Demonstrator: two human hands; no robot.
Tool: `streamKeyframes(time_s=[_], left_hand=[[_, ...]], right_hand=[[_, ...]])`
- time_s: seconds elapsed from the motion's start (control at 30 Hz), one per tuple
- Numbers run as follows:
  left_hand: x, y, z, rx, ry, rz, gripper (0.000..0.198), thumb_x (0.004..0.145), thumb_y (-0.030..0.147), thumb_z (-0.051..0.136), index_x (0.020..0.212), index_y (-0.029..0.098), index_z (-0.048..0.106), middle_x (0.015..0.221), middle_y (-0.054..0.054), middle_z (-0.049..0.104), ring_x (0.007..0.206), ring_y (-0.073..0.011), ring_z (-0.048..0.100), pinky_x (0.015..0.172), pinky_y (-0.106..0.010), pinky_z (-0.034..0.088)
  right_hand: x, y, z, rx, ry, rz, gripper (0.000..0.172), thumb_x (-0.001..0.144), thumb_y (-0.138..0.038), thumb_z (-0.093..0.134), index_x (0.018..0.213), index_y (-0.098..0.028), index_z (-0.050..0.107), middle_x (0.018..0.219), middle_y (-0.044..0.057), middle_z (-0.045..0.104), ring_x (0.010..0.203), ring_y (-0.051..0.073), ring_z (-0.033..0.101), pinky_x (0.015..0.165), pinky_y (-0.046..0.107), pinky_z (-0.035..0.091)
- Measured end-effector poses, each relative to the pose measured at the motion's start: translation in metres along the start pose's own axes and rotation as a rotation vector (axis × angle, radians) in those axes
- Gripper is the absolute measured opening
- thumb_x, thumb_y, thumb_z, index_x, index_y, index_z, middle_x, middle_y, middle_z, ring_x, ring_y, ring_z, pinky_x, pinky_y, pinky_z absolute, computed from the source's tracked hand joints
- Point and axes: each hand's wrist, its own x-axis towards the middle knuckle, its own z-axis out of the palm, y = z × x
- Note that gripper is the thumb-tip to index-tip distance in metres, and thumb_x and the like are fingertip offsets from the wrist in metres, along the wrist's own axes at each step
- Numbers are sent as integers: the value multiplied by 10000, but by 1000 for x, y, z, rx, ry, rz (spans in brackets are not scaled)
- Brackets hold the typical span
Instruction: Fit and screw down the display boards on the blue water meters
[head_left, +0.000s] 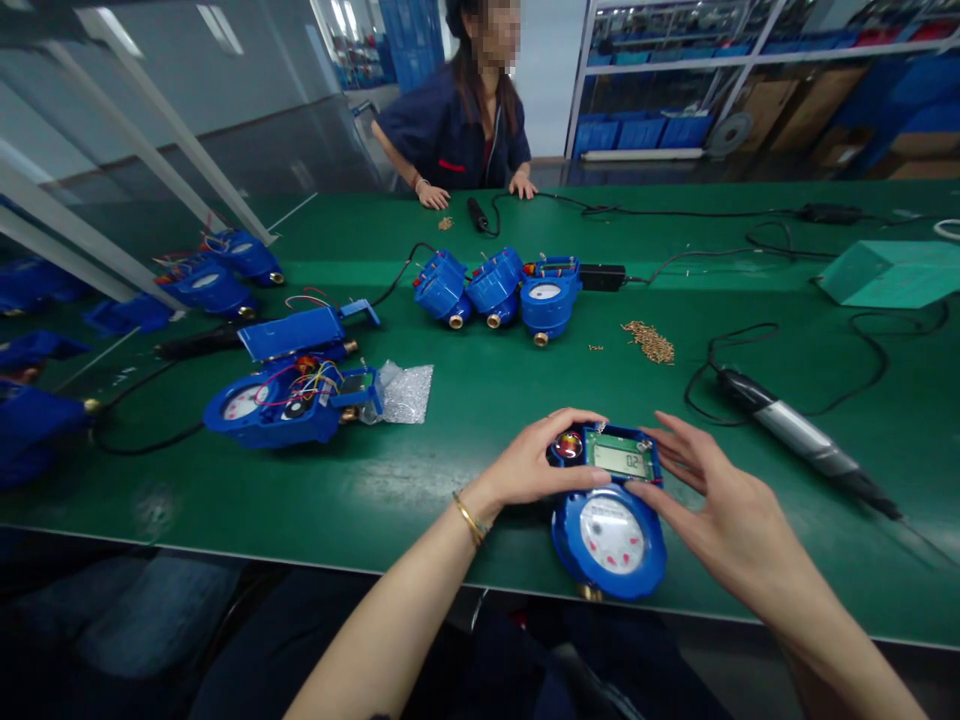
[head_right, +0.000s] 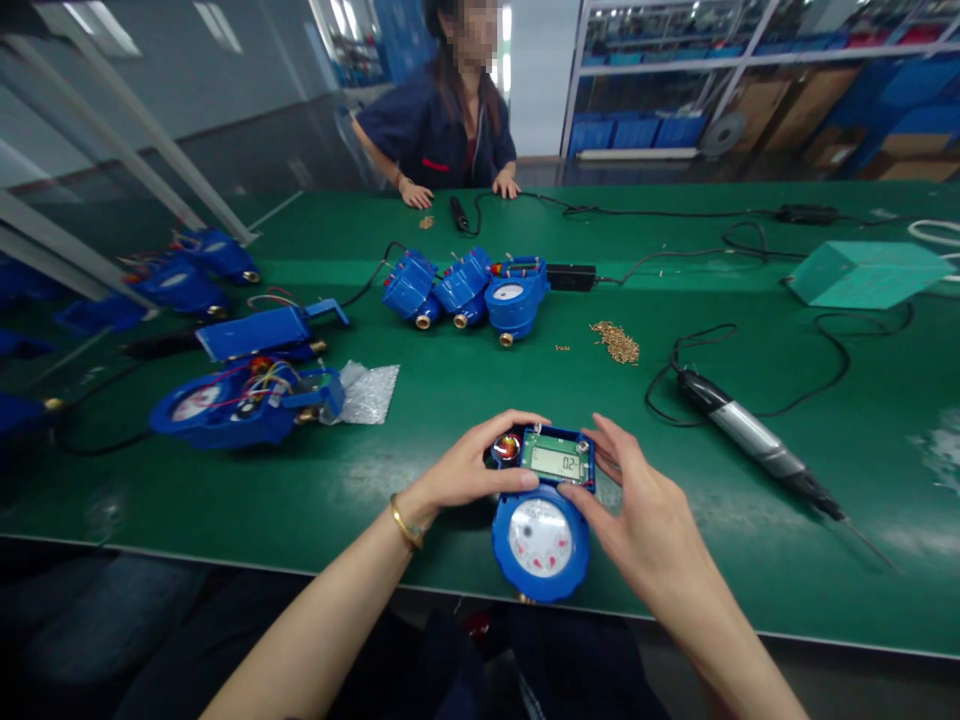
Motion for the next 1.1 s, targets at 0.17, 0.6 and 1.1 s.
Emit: streamKeyframes(time_s=[0.17, 0.6, 1.1], left_hand=[[1, 1, 1, 64, 31, 71, 573, 775, 388, 793, 1292, 221, 612, 1274, -105, 658, 1181, -273, 618, 1051, -443, 455], [-2, 17, -1, 309, 50, 8, 637, 726, 316, 785, 1330, 262, 591, 1552, -104, 461, 1480, -345, 340, 1219, -646, 125], [-6, 17, 15, 268, 140, 35, 686, 694, 209, 692, 1365, 259, 561, 1403, -80, 618, 1307, -306, 553, 1232, -591, 142]], right_hand=[[-2, 2, 1, -23, -4, 10, 769, 919, -684, 519, 1371, -63, 500, 1257, 232, 667, 1063, 295, 709, 908, 351, 599], [0, 10, 1, -33, 20, -166, 605, 942, -435, 635, 1470, -207, 447, 1328, 105, 655, 1209, 258, 643, 1043, 415, 543], [-7, 21, 10, 268, 72, -89, 680, 862, -300, 763, 1463, -266, 445, 1332, 92, 645, 1212, 268, 638, 1094, 485, 501]])
